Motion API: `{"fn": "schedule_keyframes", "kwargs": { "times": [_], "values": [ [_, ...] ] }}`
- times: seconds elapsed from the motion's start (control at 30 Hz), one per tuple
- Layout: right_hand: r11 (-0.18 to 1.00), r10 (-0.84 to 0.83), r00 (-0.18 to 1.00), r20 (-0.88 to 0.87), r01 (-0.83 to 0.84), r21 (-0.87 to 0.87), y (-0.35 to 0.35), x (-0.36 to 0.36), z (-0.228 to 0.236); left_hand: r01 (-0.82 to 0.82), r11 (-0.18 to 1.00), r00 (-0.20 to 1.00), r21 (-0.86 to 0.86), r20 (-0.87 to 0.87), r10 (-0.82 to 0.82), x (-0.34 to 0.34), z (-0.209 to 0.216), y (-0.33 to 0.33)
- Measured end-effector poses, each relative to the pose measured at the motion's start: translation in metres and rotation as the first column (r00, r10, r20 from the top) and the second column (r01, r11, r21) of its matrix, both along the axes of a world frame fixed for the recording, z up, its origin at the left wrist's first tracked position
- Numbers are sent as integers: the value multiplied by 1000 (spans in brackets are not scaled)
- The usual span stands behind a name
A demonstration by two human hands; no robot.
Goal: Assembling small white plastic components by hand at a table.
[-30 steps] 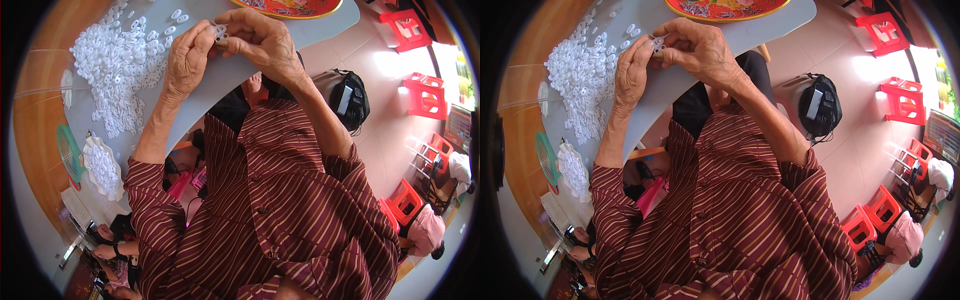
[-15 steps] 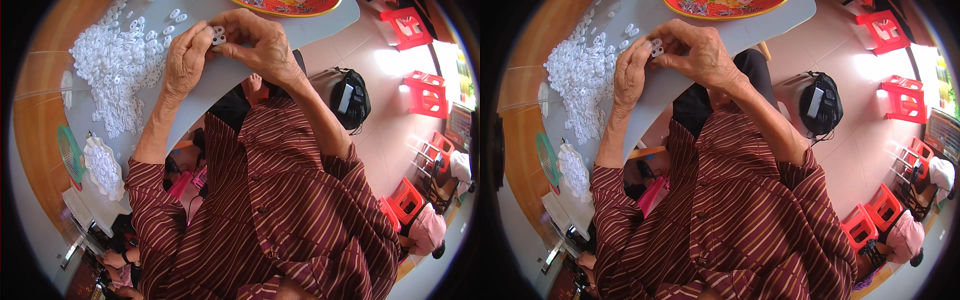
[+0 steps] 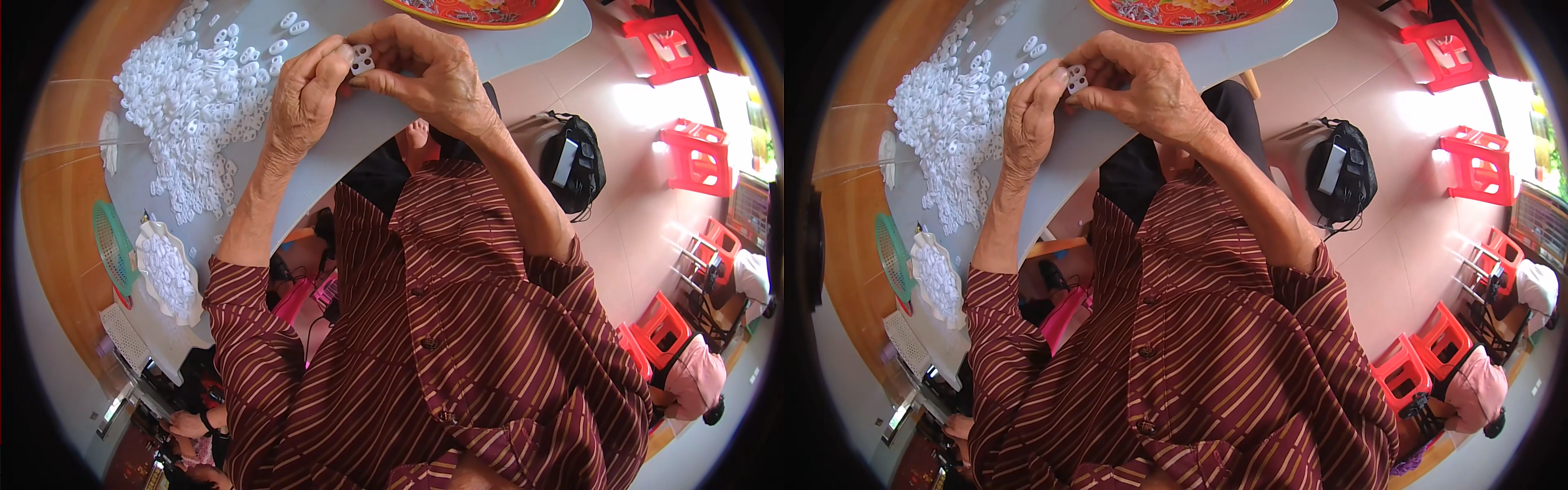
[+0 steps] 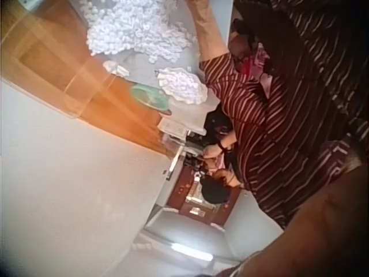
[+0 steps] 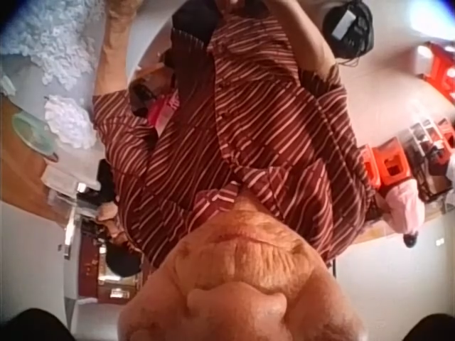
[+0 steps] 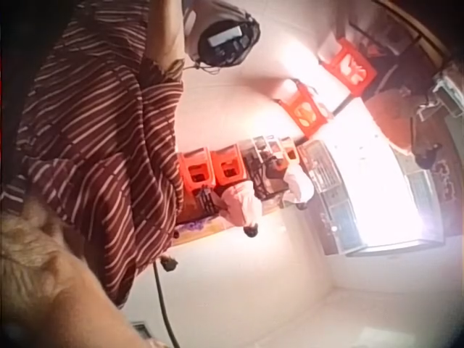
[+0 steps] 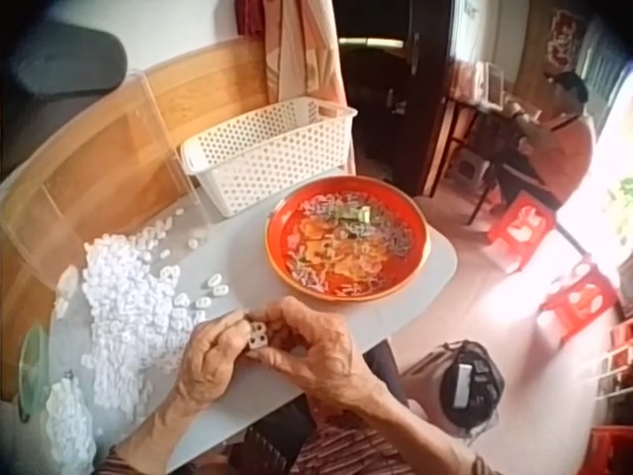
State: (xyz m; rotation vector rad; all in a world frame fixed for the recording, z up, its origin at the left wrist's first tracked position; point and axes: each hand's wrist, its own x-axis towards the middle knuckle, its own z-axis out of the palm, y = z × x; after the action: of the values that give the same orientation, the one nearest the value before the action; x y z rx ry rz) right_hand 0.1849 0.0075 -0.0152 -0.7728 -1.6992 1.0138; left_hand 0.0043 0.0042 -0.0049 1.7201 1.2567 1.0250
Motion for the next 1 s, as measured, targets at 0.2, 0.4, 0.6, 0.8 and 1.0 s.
{"fn": "schedule_keyframes", "kwargs": {
  "times": [0.2,0.4,0.6,0.8,1.0],
  "values": [
    [1000,-20,1000,4,20,-23,-2,0,2,-14,999,1000,47,-18,14,4,4,-2],
    [978,20,973,-231,-67,-198,-3,0,6,10,996,1000,86,-17,-8,6,6,-2],
    [988,-5,986,-168,-21,-153,-4,-4,8,-1,998,1000,70,9,0,4,3,-2],
    [999,-45,998,35,45,-6,-4,-3,3,-2,996,1000,89,-16,3,4,2,-2],
    [995,-88,995,46,86,57,-4,-4,0,-2,993,999,114,-37,6,5,1,-3]
  ]
}}
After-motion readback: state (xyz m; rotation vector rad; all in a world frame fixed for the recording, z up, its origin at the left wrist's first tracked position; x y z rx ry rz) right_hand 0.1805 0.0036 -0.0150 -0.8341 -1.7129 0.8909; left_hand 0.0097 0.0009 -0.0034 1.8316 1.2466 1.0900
